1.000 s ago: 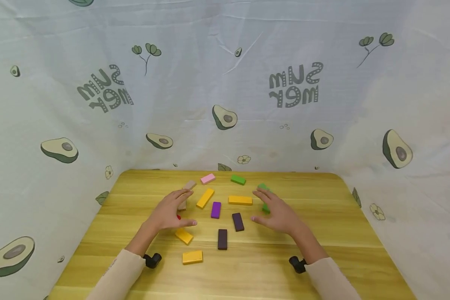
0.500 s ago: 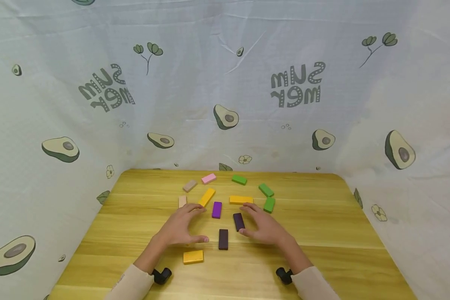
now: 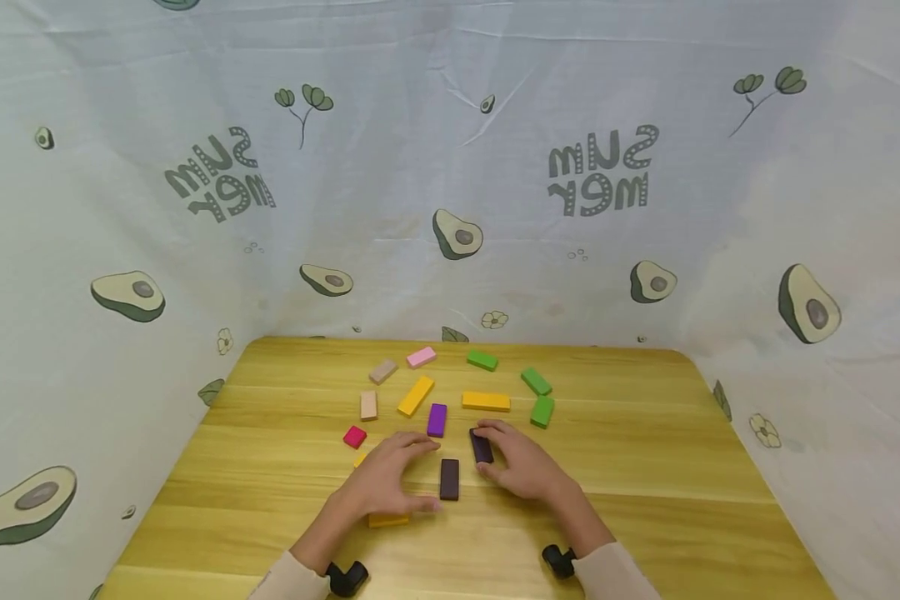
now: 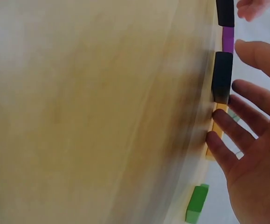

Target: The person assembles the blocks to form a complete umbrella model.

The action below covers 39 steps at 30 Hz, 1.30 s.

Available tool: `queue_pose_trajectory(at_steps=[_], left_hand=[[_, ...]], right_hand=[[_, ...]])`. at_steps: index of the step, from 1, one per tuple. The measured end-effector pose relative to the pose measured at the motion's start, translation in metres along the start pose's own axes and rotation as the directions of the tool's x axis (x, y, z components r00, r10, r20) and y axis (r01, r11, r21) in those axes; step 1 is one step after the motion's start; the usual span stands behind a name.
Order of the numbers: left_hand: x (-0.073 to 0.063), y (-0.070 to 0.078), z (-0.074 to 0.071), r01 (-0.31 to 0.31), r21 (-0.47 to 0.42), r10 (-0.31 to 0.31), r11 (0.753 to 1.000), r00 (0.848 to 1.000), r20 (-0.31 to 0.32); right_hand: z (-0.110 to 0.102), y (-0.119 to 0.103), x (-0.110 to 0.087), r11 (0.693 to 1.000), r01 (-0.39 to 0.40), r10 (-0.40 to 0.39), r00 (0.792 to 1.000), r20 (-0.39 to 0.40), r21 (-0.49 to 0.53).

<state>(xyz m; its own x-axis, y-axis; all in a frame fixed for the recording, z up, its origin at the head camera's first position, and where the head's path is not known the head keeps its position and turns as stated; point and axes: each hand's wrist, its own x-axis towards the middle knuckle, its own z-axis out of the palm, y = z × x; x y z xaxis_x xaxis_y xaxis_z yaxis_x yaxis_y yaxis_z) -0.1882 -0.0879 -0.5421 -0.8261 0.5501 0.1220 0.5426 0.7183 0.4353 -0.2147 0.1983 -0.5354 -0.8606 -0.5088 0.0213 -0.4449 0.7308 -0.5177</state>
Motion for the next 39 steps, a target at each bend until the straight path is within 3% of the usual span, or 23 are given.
queue_pose_trajectory(at_steps=[13,26,32,39], left_hand=[[0.006,0.009,0.014,0.010,-0.020,-0.008,1.000,0.998,0.065],[0.009,0.011,0.023,0.044,-0.026,-0.042,0.999,0.998,0.042],[0.004,0.016,0.023,0.067,-0.064,-0.064,0.996,0.997,0.051],[-0.004,0.021,0.024,0.038,-0.070,-0.036,0.997,0.999,0.032]], right_hand=[[0.003,0.005,-0.001,0.999,0.044,-0.044,0.998,-0.035,0.006],[0.005,0.005,-0.002,0.999,0.044,-0.044,0.998,-0.043,0.020],[0.007,0.006,-0.003,0.998,0.052,-0.051,0.998,-0.047,0.025],[0.006,0.006,-0.002,0.999,0.048,-0.047,0.998,-0.044,0.024]])
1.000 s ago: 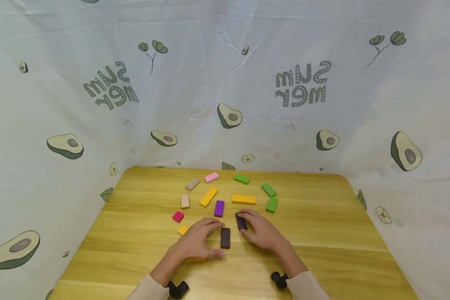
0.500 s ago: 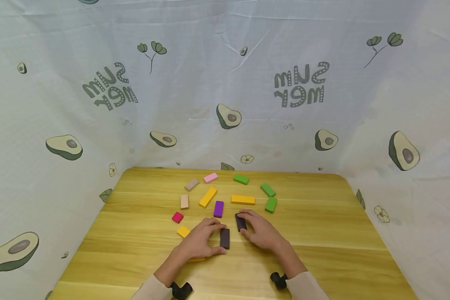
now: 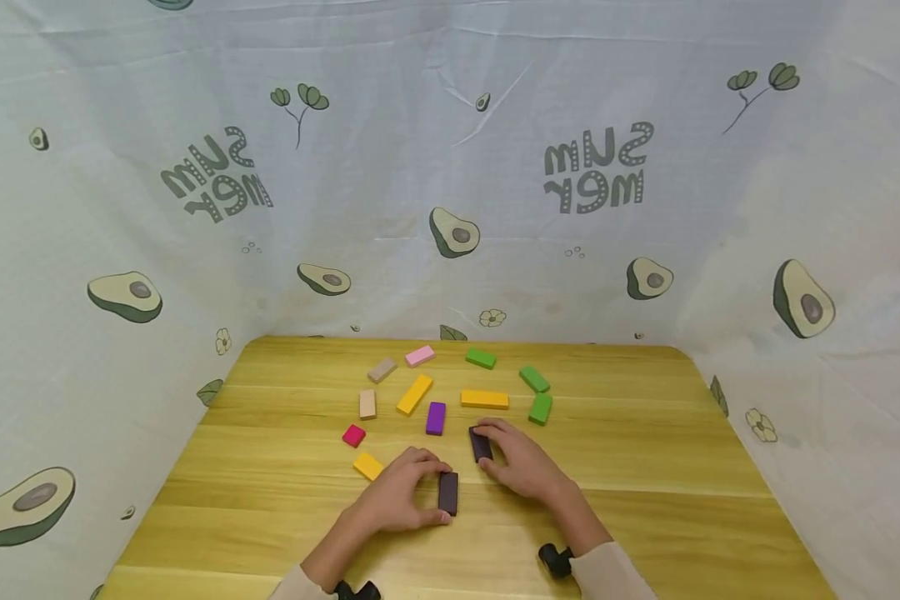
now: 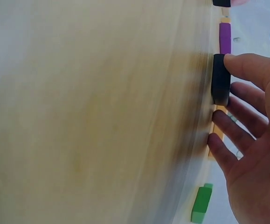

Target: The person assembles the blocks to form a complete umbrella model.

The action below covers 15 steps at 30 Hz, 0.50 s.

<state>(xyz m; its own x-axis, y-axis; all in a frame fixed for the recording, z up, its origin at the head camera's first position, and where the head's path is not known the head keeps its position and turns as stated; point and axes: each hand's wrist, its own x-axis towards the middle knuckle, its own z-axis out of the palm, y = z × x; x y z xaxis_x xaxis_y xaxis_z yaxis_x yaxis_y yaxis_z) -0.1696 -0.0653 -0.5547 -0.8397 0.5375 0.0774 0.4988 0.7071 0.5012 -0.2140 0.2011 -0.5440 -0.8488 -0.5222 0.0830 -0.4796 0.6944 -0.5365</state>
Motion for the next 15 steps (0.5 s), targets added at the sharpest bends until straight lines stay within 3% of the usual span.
queue_pose_trajectory(at_steps=[15], left_hand=[[-0.0087,0.0027,0.0066,-0.037,-0.004,0.037,0.999,0.999,0.005]], right_hand=[[0.0028,0.0024,0.0001,1.000,0.000,0.000,1.000,-0.012,-0.003]])
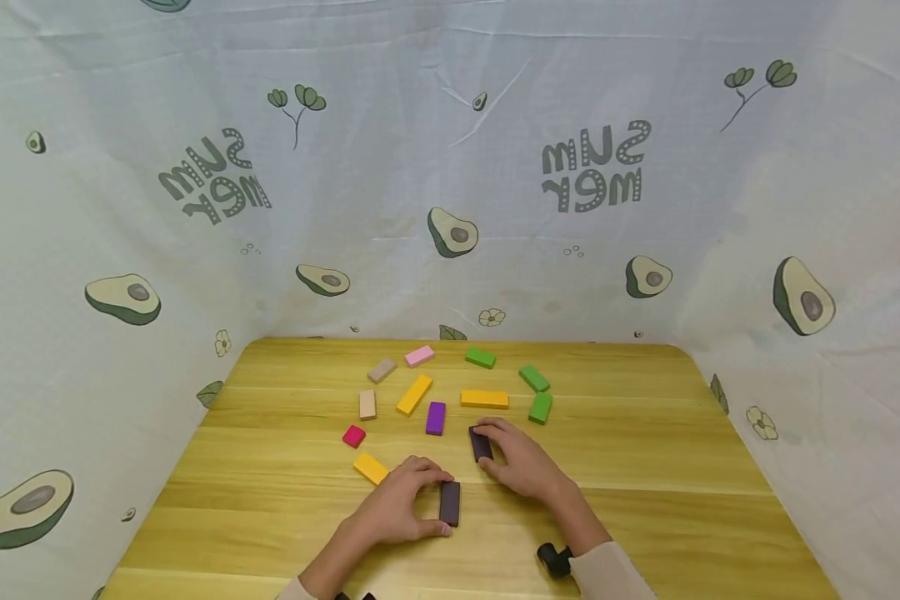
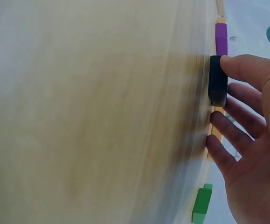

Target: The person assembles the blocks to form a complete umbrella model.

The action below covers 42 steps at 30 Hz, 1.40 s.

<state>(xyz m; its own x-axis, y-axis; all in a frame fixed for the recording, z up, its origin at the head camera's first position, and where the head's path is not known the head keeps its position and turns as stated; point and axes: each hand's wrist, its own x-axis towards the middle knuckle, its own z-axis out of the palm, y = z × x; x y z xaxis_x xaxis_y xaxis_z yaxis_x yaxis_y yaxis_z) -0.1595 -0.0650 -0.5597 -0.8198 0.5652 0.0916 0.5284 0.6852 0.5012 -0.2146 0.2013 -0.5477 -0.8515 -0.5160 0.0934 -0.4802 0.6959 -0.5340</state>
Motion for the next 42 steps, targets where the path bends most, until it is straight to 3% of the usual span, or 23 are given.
queue_pose_trajectory(at_steps=[12,25,33,42], left_hand=[[-0.0056,0.0032,-0.0068,0.025,-0.094,-0.026,0.995,1.000,-0.010],[-0.0057,0.0047,-0.0066,-0.017,-0.071,0.016,0.997,1.000,-0.022],[-0.0047,0.0021,-0.0046,-0.057,-0.052,0.053,0.997,0.995,-0.080],[-0.0041,0.0045,-0.0041,-0.003,-0.087,-0.004,0.996,0.996,-0.086]], right_hand=[[-0.0024,-0.0017,-0.0006,1.000,-0.015,0.015,1.000,0.011,0.010],[-0.0030,-0.0028,-0.0004,1.000,-0.025,0.025,1.000,0.010,0.015],[-0.0017,-0.0004,-0.0002,1.000,-0.016,0.016,1.000,0.005,0.022],[-0.0011,-0.0015,0.0002,0.997,-0.028,0.029,1.000,-0.007,0.068]])
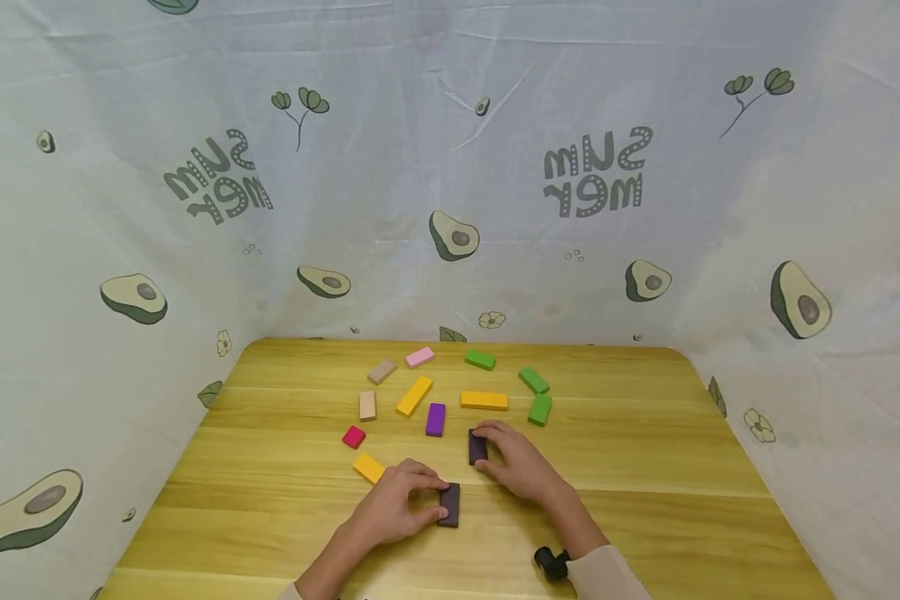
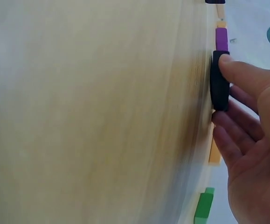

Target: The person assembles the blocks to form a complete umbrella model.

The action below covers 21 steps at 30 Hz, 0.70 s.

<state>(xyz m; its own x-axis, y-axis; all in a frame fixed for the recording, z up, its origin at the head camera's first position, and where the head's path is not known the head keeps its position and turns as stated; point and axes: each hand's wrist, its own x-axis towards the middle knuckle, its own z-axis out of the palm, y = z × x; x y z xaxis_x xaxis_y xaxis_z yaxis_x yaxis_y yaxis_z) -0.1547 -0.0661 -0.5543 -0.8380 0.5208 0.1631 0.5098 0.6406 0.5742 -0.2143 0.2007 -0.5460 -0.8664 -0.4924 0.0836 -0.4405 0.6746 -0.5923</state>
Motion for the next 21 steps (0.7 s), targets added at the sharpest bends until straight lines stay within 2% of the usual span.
queue_pose_trajectory(at_steps=[8,15,21], left_hand=[[0.001,0.001,0.000,0.023,-0.042,-0.023,0.999,1.000,-0.002],[0.001,0.001,0.000,0.023,-0.047,-0.023,0.999,1.000,-0.011],[0.002,0.001,0.000,0.034,-0.053,-0.034,0.998,0.999,-0.006]], right_hand=[[0.001,-0.006,0.001,0.998,-0.014,0.015,1.000,-0.015,0.061],[0.002,-0.014,0.003,0.994,-0.020,0.019,1.000,0.012,0.106],[0.006,-0.021,0.004,0.992,0.012,-0.015,1.000,0.021,0.124]])
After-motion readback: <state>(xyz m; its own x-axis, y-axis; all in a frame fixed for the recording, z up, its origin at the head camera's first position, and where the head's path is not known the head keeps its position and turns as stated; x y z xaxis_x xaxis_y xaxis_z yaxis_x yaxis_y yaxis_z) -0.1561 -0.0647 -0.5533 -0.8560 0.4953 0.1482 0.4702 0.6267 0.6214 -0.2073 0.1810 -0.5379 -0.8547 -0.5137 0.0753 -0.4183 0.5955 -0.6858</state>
